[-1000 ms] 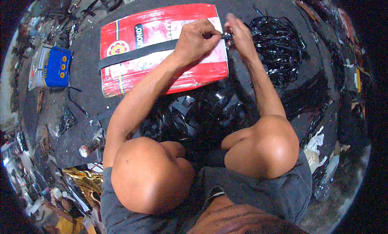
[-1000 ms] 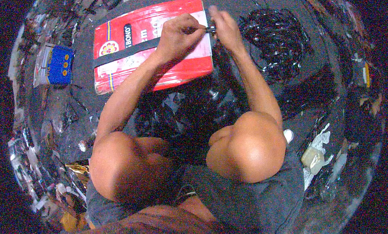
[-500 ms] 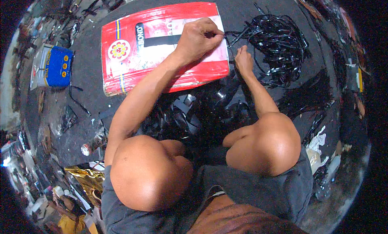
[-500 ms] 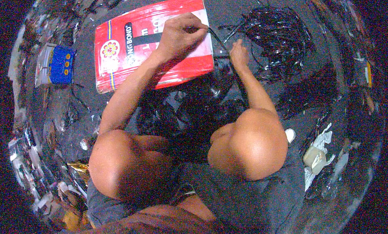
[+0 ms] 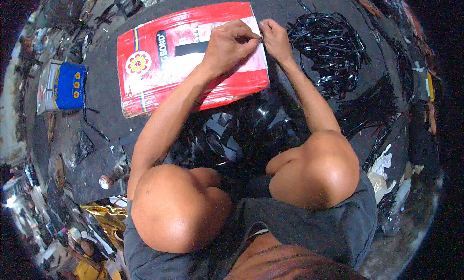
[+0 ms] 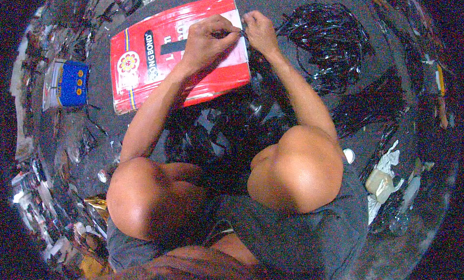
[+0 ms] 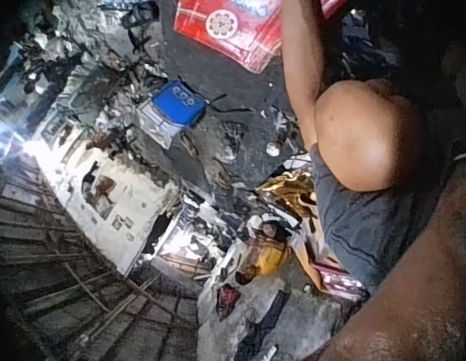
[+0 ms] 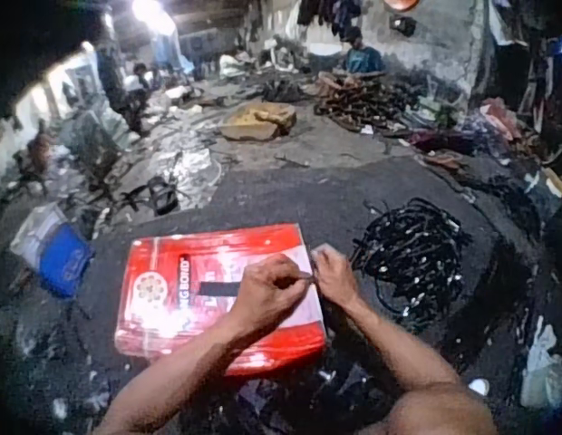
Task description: The person repeatedly picks up black plastic straps and ties them around a red and white rectangular package placed on a table. The person secures each strap by hand, then discards the excess strap onto the table surface.
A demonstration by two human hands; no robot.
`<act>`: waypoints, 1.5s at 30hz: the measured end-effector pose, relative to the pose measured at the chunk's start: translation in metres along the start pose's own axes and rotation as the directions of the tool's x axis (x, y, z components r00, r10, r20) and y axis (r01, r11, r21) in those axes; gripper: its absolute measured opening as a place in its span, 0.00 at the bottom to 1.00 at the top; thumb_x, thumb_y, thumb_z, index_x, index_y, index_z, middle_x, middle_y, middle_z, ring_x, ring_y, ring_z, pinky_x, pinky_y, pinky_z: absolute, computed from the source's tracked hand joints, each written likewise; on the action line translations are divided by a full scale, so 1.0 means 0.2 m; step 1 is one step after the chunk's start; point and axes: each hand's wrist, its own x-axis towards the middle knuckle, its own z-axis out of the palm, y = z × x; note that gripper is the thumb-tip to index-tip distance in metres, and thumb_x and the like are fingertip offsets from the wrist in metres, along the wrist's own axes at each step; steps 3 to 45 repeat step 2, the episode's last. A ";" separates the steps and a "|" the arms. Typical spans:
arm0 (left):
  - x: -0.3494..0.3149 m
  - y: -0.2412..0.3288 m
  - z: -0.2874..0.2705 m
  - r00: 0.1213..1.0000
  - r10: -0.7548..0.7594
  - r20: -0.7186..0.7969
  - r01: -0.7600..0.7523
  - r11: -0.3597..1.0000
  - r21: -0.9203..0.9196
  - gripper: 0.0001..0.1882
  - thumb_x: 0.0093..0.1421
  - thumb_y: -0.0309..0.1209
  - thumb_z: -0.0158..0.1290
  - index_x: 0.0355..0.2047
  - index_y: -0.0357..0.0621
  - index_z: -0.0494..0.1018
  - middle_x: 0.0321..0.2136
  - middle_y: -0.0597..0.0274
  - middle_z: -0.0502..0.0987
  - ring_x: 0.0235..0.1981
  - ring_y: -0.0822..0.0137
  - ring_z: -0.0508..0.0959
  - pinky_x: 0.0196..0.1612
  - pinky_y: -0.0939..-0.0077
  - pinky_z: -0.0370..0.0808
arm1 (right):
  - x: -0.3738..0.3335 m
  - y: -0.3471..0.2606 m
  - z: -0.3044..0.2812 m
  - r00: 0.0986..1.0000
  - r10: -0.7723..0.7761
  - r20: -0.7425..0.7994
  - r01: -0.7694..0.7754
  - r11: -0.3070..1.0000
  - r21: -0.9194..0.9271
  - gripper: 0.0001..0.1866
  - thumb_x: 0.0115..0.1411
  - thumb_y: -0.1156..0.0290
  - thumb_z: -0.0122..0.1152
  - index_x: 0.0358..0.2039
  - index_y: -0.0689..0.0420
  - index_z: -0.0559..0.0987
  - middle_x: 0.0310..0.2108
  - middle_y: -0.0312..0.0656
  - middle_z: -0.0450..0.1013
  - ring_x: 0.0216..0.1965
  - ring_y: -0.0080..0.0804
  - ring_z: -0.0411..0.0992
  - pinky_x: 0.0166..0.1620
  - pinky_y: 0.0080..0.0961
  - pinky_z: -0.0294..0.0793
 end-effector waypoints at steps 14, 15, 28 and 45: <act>-0.01 0.00 -0.01 1.000 -0.012 0.008 0.012 0.999 0.030 0.06 0.53 0.29 0.63 0.27 0.38 0.81 0.26 0.59 0.79 0.27 0.65 0.80 0.34 0.73 0.77 | -0.05 0.05 0.01 0.942 0.299 0.154 -0.301 0.954 -0.015 0.15 0.67 0.61 0.53 0.34 0.59 0.79 0.31 0.55 0.78 0.36 0.41 0.79 0.40 0.40 0.74; -0.01 0.00 -0.01 1.000 -0.012 0.008 0.012 0.999 0.030 0.06 0.53 0.29 0.63 0.27 0.38 0.81 0.26 0.59 0.79 0.27 0.65 0.80 0.34 0.73 0.77 | -0.05 0.05 0.01 0.942 0.299 0.154 -0.301 0.954 -0.015 0.15 0.67 0.61 0.53 0.34 0.59 0.79 0.31 0.55 0.78 0.36 0.41 0.79 0.40 0.40 0.74; -0.01 0.00 -0.01 1.000 -0.012 0.008 0.012 0.999 0.030 0.06 0.53 0.29 0.63 0.27 0.38 0.81 0.26 0.59 0.79 0.27 0.65 0.80 0.34 0.73 0.77 | -0.05 0.05 0.01 0.942 0.299 0.154 -0.301 0.954 -0.015 0.15 0.67 0.61 0.53 0.34 0.59 0.79 0.31 0.55 0.78 0.36 0.41 0.79 0.40 0.40 0.74; -0.01 0.00 -0.01 1.000 -0.012 0.008 0.012 0.999 0.030 0.06 0.53 0.29 0.63 0.27 0.38 0.81 0.26 0.59 0.79 0.27 0.65 0.80 0.34 0.73 0.77 | -0.05 0.05 0.01 0.942 0.299 0.154 -0.301 0.954 -0.015 0.15 0.67 0.61 0.53 0.34 0.59 0.79 0.31 0.55 0.78 0.36 0.41 0.79 0.40 0.40 0.74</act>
